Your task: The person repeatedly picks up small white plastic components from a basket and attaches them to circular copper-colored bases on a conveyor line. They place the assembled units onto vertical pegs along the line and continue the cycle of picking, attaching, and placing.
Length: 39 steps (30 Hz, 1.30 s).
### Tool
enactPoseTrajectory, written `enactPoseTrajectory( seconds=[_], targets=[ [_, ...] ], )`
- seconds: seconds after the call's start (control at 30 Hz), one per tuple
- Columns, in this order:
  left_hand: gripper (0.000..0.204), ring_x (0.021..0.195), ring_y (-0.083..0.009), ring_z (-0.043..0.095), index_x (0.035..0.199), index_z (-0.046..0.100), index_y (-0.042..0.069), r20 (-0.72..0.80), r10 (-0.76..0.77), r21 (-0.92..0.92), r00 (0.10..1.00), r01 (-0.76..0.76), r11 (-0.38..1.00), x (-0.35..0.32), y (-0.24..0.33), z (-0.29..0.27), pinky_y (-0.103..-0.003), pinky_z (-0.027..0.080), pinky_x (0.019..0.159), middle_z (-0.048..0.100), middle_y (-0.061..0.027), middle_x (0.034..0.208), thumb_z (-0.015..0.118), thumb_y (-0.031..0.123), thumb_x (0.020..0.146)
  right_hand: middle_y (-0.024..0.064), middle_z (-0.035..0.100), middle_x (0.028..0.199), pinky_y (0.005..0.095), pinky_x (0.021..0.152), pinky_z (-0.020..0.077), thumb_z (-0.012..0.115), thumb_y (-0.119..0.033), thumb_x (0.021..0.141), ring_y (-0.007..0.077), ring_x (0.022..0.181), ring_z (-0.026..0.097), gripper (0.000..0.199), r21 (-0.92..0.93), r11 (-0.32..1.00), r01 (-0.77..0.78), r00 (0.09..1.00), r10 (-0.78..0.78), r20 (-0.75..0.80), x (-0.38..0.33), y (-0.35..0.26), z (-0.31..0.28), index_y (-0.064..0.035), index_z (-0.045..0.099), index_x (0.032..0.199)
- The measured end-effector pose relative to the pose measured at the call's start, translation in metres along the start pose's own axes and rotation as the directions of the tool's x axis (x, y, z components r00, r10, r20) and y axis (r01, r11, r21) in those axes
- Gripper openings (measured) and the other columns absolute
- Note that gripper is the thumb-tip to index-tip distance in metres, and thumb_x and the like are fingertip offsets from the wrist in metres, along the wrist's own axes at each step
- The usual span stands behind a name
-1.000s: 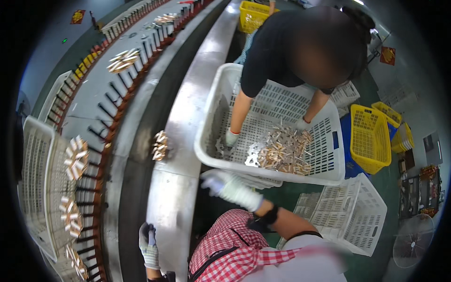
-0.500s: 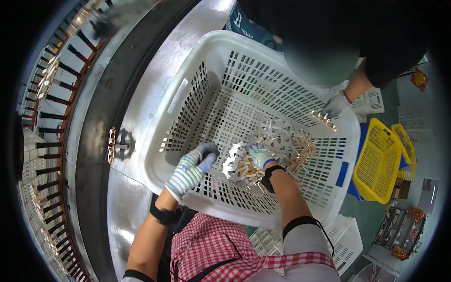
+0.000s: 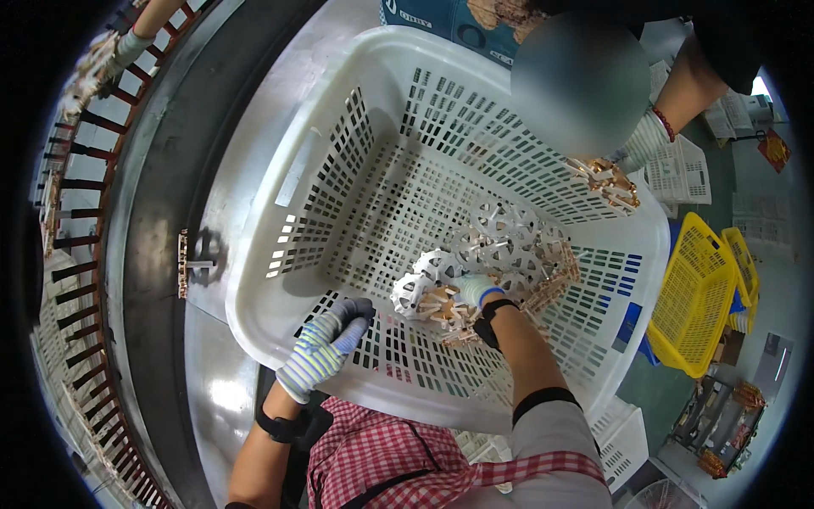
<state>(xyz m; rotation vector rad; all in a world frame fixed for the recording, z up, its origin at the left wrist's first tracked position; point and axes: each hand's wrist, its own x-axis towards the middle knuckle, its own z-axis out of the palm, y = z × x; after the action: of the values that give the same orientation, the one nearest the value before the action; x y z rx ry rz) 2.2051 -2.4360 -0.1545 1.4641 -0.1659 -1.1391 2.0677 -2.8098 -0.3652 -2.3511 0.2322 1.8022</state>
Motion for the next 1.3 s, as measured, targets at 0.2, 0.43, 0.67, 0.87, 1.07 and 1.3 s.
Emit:
enactPoseTrajectory(
  seconds=[0.2, 0.43, 0.67, 0.87, 1.07, 1.3],
  targets=[
    [0.034, 0.107, -0.0154, 0.058, 0.129, 0.053, -0.001, -0.016, -0.054, -0.045, 0.998, 0.054, 0.998, -0.024, 0.015, -0.002, -0.03, 0.047, 0.095, 0.063, -0.009, 0.116, 0.053, 0.014, 0.098, 0.019, 0.061, 0.125, 0.0392, 0.097, 0.0448, 0.06, -0.038, 0.09, 0.0323, 0.115, 0.058, 0.057, 0.424, 0.884, 0.2, 0.967, -0.108, -0.231, -0.107, 0.013, -0.077, -0.0068, 0.05, 0.136],
    [0.074, 0.132, -0.0299, 0.041, 0.146, 0.029, -0.001, -0.169, 0.585, 0.277, 0.794, -0.531, 0.801, -0.083, 0.026, -0.012, -0.041, 0.03, 0.114, 0.044, -0.0178, 0.141, 0.067, 0.023, 0.087, 0.0035, 0.064, 0.112, 0.0255, 0.088, 0.0439, 0.062, -0.034, 0.091, 0.0094, 0.099, 0.057, 0.045, 0.781, 0.308, 0.543, 0.812, -0.429, -0.395, -0.35, -0.159, -0.197, -0.0019, 0.059, 0.122],
    [0.042, 0.115, -0.0319, 0.057, 0.125, 0.056, 0.003, -0.285, 0.656, 0.626, 0.699, -0.383, 0.679, -0.21, 0.04, -0.043, -0.038, 0.044, 0.101, 0.06, -0.0179, 0.122, 0.059, 0.023, 0.088, 0.0045, 0.065, 0.113, 0.0285, 0.094, 0.0452, 0.072, -0.039, 0.082, 0.0146, 0.103, 0.06, 0.059, 0.732, 0.411, 0.543, 0.725, -0.67, -0.161, -0.426, -0.339, -0.204, -0.0023, 0.058, 0.126],
    [0.046, 0.121, -0.0314, 0.052, 0.128, 0.054, 0.004, -0.686, 0.716, 0.697, -0.129, 0.165, 0.698, -0.315, -0.014, -0.208, -0.044, 0.043, 0.101, 0.056, -0.0167, 0.129, 0.055, 0.032, 0.092, 0.0135, 0.068, 0.1, 0.0296, 0.068, 0.0555, 0.061, -0.051, 0.09, 0.0192, 0.081, 0.069, 0.066, 0.767, 0.26, 0.586, 0.605, -0.77, -0.201, -0.419, -0.406, -0.214, 0.0053, 0.054, 0.124],
    [0.05, 0.128, -0.0316, 0.047, 0.133, 0.051, 0.005, -0.895, 0.328, -0.075, -0.302, 0.827, 0.557, -0.454, -0.164, -0.395, -0.051, 0.039, 0.103, 0.052, -0.0164, 0.137, 0.052, 0.035, 0.093, 0.0157, 0.067, 0.096, 0.0334, 0.069, 0.0561, 0.06, -0.045, 0.092, 0.023, 0.077, 0.068, 0.058, 0.819, 0.195, 0.54, 0.556, -0.813, -0.174, -0.39, -0.447, -0.21, 0.0058, 0.056, 0.121],
    [0.04, 0.107, -0.0309, 0.064, 0.124, 0.06, 0.008, -0.93, 0.285, -0.205, -0.233, 0.971, 0.126, -0.511, -0.255, -0.413, -0.051, 0.044, 0.094, 0.066, -0.0151, 0.118, 0.049, 0.026, 0.091, 0.0072, 0.063, 0.104, 0.0326, 0.076, 0.052, 0.06, -0.052, 0.09, 0.0177, 0.091, 0.062, 0.058, 0.889, 0.277, 0.365, 0.637, -0.771, -0.021, -0.342, -0.515, -0.204, -0.0032, 0.057, 0.122]
  ],
)
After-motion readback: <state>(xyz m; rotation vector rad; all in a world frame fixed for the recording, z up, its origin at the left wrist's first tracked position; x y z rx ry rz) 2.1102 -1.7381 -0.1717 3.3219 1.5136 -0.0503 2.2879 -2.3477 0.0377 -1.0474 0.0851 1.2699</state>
